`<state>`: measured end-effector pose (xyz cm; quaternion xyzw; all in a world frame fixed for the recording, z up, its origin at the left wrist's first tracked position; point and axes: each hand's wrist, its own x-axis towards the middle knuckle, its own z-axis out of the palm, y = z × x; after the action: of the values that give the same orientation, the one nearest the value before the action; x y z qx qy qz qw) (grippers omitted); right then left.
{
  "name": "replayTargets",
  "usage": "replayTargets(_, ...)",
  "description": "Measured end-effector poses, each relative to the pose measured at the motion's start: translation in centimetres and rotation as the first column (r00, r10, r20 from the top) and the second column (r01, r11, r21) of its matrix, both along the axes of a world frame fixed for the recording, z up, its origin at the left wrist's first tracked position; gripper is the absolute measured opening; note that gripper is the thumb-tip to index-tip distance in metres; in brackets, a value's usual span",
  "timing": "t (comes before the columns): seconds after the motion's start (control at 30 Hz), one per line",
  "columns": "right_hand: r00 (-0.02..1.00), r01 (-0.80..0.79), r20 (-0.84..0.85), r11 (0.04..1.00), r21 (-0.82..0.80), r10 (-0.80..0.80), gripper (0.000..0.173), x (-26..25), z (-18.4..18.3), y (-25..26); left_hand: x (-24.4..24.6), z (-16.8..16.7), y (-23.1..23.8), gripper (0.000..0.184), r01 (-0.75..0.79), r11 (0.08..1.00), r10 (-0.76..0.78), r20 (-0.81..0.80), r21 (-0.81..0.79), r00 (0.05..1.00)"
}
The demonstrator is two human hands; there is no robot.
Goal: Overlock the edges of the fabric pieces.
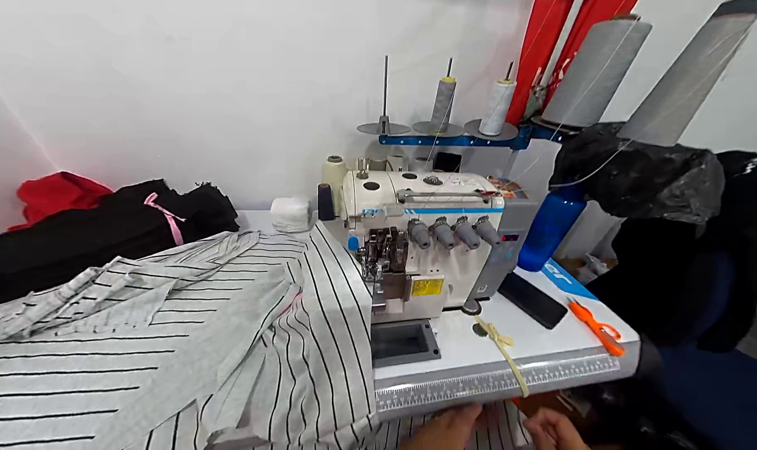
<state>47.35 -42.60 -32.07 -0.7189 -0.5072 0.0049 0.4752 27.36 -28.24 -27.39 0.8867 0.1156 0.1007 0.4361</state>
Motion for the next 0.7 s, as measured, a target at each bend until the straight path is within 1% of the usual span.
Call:
replayTargets(0.03,0.997,-0.066,0.048,0.997,0.028,0.065,0.018,-0.9,1.8,0.6,0.9,0.2,-0.1,0.082,0.003,1.0,-0.002,0.019,-0.021,1.0)
replayTargets(0.07,0.987,-0.138,0.093,0.99,0.033,0.134,0.018,-1.7,3.5,1.1,1.5,0.7,-0.3,0.083,0.021,0.999,-0.02,0.04,-0.03,0.999)
replayTargets(0.1,0.972,-0.2,0.128,0.98,0.018,0.197,0.019,-2.4,5.3,1.5,1.8,1.3,-0.4,0.074,0.032,0.999,-0.03,0.076,-0.024,0.997)
replayTargets(0.17,0.945,-0.288,0.158,0.958,-0.009,0.285,0.026,-3.3,8.2,2.2,1.7,2.5,-0.5,0.04,-0.005,1.0,0.003,0.193,0.013,0.981)
replayTargets(0.2,0.935,-0.321,0.158,0.947,0.003,0.316,0.029,-3.4,9.2,2.6,1.5,3.0,-0.2,0.03,-0.033,0.999,0.025,0.264,0.028,0.964)
replayTargets(0.23,0.926,-0.357,0.146,0.934,0.027,0.349,0.032,-3.3,9.9,3.0,1.3,3.3,0.2,0.024,-0.057,0.998,0.04,0.343,0.038,0.938)
replayTargets(0.27,0.916,-0.392,0.122,0.918,0.064,0.383,0.033,-3.1,10.5,3.6,1.0,3.8,0.7,0.023,-0.067,0.997,0.05,0.4,0.03,0.915)
replayTargets(0.3,0.906,-0.421,0.092,0.901,0.104,0.413,0.033,-2.9,11.0,4.2,0.6,4.5,1.1,0.023,-0.065,0.998,0.057,0.422,0.005,0.905)
replayTargets(0.37,0.882,-0.47,0.041,0.868,0.157,0.47,0.03,-2.8,12.5,5.6,-0.4,6.4,1.8,0.023,-0.039,0.995,0.072,0.385,-0.092,0.92)
replayTargets(0.4,0.867,-0.497,0.038,0.855,0.15,0.497,0.03,-2.8,13.5,6.3,-0.9,7.4,2.0,0.025,-0.013,0.989,0.064,0.357,-0.146,0.932)
replayTargets(0.47,0.825,-0.565,0.081,0.821,0.078,0.56,0.033,-3.0,15.7,7.8,-1.5,9.3,2.4,0.035,0.038,0.971,0.037,0.304,-0.237,0.952)
replayTargets(0.5,0.808,-0.583,0.133,0.812,0.035,0.574,0.037,-3.3,16.8,8.4,-1.7,10.0,2.5,0.035,0.049,0.962,0.034,0.297,-0.268,0.954)
replayTargets(0.53,0.803,-0.581,0.186,0.814,0.029,0.566,0.039,-3.8,17.8,9.0,-1.8,10.6,2.7,0.03,0.051,0.956,0.041,0.303,-0.289,0.952)
replayTargets(0.57,0.812,-0.566,0.217,0.822,0.067,0.542,0.039,-4.2,18.5,9.5,-2.0,11.1,2.9,0.024,0.052,0.952,0.05,0.32,-0.302,0.946)
replayTargets(0.6,0.828,-0.552,0.206,0.824,0.13,0.522,0.039,-4.6,18.9,9.8,-2.3,11.5,3.1,0.022,0.055,0.951,0.057,0.348,-0.303,0.936)
replayTargets(0.63,0.834,-0.551,0.146,0.811,0.197,0.531,0.044,-4.9,18.9,10.0,-2.8,11.9,3.2,0.022,0.053,0.955,0.07,0.397,-0.293,0.915)
replayTargets(0.67,0.811,-0.577,0.051,0.781,0.238,0.583,0.054,-5.2,18.6,9.8,-3.3,12.3,3.2,0.022,0.033,0.962,0.098,0.457,-0.271,0.884)
replayTargets(0.7,0.755,-0.627,-0.048,0.741,0.24,0.654,0.064,-5.6,18.0,9.4,-4.0,12.5,3.1,0.023,-0.001,0.972,0.127,0.52,-0.237,0.845)
